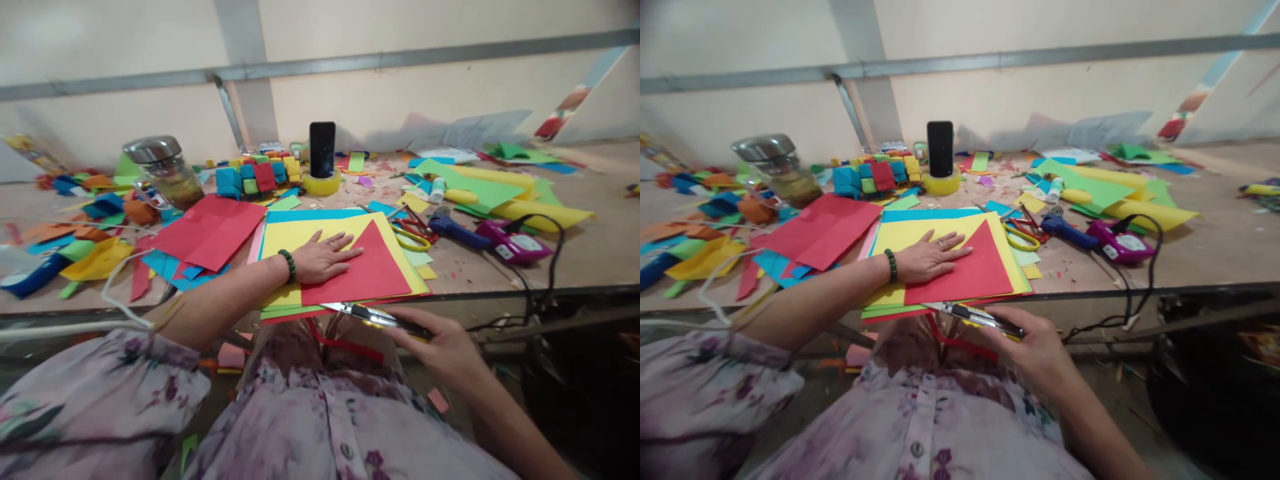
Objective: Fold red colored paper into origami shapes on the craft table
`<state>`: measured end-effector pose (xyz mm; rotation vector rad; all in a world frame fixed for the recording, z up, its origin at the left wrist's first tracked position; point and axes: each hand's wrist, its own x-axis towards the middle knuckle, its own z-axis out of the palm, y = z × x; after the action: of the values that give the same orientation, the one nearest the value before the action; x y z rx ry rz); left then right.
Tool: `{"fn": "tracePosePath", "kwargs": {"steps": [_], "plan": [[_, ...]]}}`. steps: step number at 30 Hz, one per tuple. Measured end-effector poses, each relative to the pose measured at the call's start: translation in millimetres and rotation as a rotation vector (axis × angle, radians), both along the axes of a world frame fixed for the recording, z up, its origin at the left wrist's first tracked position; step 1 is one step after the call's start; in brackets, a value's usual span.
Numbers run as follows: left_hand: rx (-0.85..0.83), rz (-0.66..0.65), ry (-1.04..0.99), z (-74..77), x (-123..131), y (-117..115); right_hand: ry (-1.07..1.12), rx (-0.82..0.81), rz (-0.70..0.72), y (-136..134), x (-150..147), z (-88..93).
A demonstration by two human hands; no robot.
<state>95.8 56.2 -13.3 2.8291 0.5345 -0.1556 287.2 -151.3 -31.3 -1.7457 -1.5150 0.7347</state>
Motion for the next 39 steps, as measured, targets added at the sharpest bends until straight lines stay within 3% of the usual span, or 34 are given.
{"fn": "tracePosePath", "kwargs": {"steps": [16,21,26,29,32,34,36,39], "plan": [[0.000,-0.004,-0.027,-3.6,0.2,1.9,0.091,-0.061,0.039,2.4,-7.9,-1.8],[-0.013,0.001,-0.025,-3.2,0.1,1.5,0.078,-0.106,0.067,-1.0,-8.5,6.3],[-0.027,0.011,-0.064,-4.0,-0.9,1.4,0.032,-0.141,0.103,-18.1,10.7,18.6],[-0.014,0.098,-0.091,-1.9,-4.0,-0.7,0.010,-0.028,-0.034,-27.0,29.3,23.9],[0.031,0.267,-0.078,1.6,-11.1,-3.0,-0.077,0.215,-0.351,-25.9,50.2,25.4],[0.075,0.360,-0.102,2.9,-18.4,-3.0,-0.166,0.341,-0.490,-17.7,64.5,23.5],[0.099,0.443,-0.161,2.5,-26.7,-0.9,-0.261,0.397,-0.511,-3.0,77.0,18.5],[-0.003,0.598,-0.287,-1.9,-37.8,5.6,-0.401,0.440,-0.489,30.9,86.2,7.3]]}}
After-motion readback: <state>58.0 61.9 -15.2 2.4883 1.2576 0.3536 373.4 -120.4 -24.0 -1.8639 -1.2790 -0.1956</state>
